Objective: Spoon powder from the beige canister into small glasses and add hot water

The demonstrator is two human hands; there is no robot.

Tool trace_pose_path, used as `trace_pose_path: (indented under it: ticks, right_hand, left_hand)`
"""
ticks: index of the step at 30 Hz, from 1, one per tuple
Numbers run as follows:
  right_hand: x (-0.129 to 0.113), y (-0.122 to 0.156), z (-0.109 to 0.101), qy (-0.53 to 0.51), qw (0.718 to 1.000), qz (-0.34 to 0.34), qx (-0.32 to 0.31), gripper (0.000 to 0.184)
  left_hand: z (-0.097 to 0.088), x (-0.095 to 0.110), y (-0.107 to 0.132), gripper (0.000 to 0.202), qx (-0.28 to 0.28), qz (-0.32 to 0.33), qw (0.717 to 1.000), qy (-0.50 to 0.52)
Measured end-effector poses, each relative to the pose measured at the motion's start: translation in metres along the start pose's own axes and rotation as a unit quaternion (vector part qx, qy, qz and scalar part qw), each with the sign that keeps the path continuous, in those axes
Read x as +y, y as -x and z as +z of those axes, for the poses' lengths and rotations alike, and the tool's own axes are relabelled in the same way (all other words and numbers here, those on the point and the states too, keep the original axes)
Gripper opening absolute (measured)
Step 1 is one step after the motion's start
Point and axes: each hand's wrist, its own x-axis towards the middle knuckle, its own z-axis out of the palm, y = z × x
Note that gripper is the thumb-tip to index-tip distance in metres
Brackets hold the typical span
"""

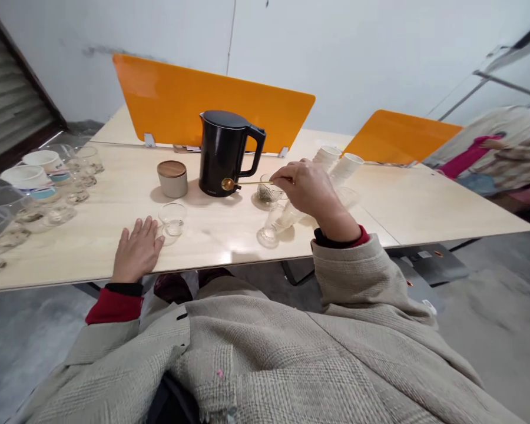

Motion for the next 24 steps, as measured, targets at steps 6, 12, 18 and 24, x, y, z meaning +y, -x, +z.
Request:
trace_pose_path:
  ticks: [6, 12, 18, 24]
  right_hand:
    - [-0.067, -0.023, 0.037, -0.062, 0.988, -0.139, 0.039, 0.035]
    - [-0.128, -0.03, 0.062, 0.009, 0.97, -0.242, 0.038, 0.034]
    - [-0.156, -0.034, 0.067, 0.068, 0.949, -0.306, -0.037, 0.033]
    - [-0.158, -0.038, 0.065, 0.088, 0.95, -0.297, -0.046, 0.032]
  left_hand:
    - [0.0, 0.001, 0.003, 0.068, 0.001, 0.004, 1.0, 0.002]
    - [-0.001, 0.004, 0.004, 0.068, -0.005, 0.004, 1.0, 0.014]
    - [-0.005, 0.007, 0.007, 0.067, -0.006, 0.003, 1.0, 0.017]
    - [-0.003, 0.006, 0.007, 0.067, 0.001, 0.009, 1.0, 0.02]
